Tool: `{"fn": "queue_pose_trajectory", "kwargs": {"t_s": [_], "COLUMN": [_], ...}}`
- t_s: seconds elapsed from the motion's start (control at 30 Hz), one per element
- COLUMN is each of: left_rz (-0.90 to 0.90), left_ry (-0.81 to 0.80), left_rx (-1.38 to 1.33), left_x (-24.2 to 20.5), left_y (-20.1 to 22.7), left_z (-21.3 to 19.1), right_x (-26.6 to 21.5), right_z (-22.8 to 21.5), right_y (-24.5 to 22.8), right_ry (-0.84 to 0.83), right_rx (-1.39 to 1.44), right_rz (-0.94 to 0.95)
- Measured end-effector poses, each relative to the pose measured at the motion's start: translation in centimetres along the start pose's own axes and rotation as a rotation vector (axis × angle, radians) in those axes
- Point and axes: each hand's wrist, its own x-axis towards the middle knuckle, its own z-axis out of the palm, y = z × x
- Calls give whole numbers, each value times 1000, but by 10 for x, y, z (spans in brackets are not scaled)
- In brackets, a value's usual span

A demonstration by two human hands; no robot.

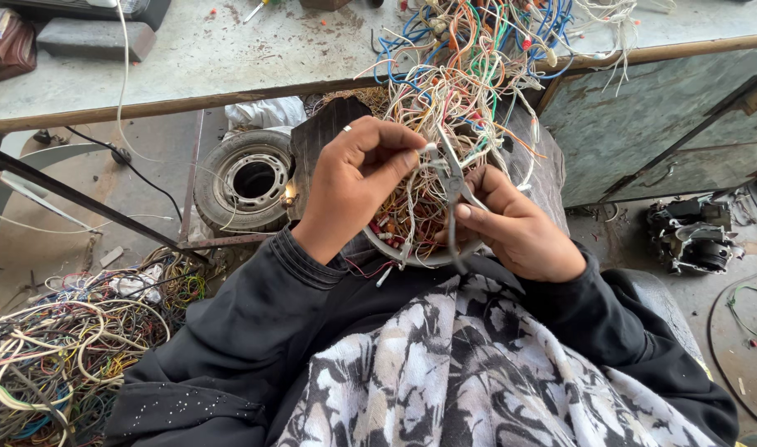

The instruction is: The person uses pliers to strip the insulation from multiple small wires. They repeatedly select individual wires from a tangled pile, cut the insulation, and pull it off to expose the inner conductor.

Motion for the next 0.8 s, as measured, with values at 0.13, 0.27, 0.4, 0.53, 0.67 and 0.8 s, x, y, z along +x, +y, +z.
{"fn": "queue_pose_trajectory", "kwargs": {"t_s": [0.13, 0.27, 0.4, 0.53, 0.67, 0.8], "left_rz": [-112, -170, -157, -154, -194, -173], "left_ry": [78, 118, 88, 40, 39, 17], "left_rx": [-113, -308, -377, -411, -470, -412], "left_x": [5, 5, 4, 2, 3, 5], "left_y": [-9, -8, -6, -4, -6, -6], "left_z": [-6, -11, -11, -12, -13, -14], "right_x": [-6, -14, -13, -6, -5, -7], "right_z": [-7, -8, 2, 14, 22, 26], "right_y": [-10, -25, -27, -24, -21, -11], "right_ry": [-35, -173, -129, -241, -308, -317], "right_rx": [-220, -324, -280, -154, 47, 213], "right_rz": [39, 104, 198, 193, 235, 249]}}
